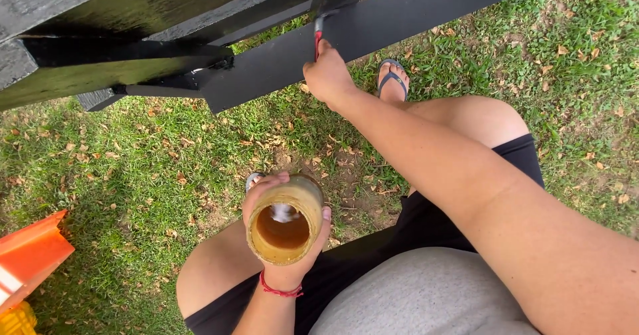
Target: Painting or staining a wooden bench using a paintbrush and a small container of liquid.
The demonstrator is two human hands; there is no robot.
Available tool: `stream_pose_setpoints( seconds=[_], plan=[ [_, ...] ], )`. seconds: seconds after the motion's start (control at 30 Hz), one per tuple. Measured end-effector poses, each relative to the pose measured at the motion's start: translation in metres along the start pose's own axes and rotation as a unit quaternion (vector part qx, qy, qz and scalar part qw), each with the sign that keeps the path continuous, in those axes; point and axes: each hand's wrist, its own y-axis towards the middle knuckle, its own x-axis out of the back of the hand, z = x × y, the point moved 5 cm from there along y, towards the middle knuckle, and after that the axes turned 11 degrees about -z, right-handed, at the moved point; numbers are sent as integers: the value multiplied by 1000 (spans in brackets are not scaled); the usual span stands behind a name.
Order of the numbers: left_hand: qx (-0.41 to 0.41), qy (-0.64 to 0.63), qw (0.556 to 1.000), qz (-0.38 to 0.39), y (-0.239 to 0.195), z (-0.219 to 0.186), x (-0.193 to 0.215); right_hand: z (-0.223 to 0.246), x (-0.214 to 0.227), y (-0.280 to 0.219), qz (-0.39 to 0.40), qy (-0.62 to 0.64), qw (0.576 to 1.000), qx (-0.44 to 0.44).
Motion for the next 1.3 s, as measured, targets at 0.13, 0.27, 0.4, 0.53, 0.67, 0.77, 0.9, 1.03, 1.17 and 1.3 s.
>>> stream_pose_setpoints(
  seconds=[0.13, 0.27, 0.4, 0.53, 0.67, 0.77, 0.9, 1.03, 1.17, 1.3],
  plan=[
    [2, 3, 1000, -1, 0, -1, 2, 0, 19, -32, 88, -148, 985, 31],
    [-13, 8, 1000, -4, 5, -5, 1, -20, 61, -17, 62, -263, 963, 17],
    [-15, -2, 1000, -5, 1, -5, -3, -34, 71, 27, 13, -241, 970, 19],
    [-21, 12, 1000, 5, 0, -2, -4, -24, 77, 30, -19, -74, 997, 16],
    [-5, -22, 999, -26, 6, 1, -6, -51, 91, 22, -41, -70, 981, 177],
    [-41, 12, 999, -29, 1, 3, -5, -57, 107, -37, 13, 8, 997, 81],
    [-37, 1, 999, -36, -1, 1, -4, -45, 134, -91, 9, 125, 991, 52],
    [-40, -7, 998, -41, -3, 1, -3, 8, 172, -141, 25, 203, 954, 218],
    [-52, -7, 998, -46, -4, -1, -2, 60, 180, -175, 26, 207, 926, 316],
    [-51, -9, 997, -56, -4, -5, 3, 91, 167, -181, 27, 226, 919, 323]
  ],
)
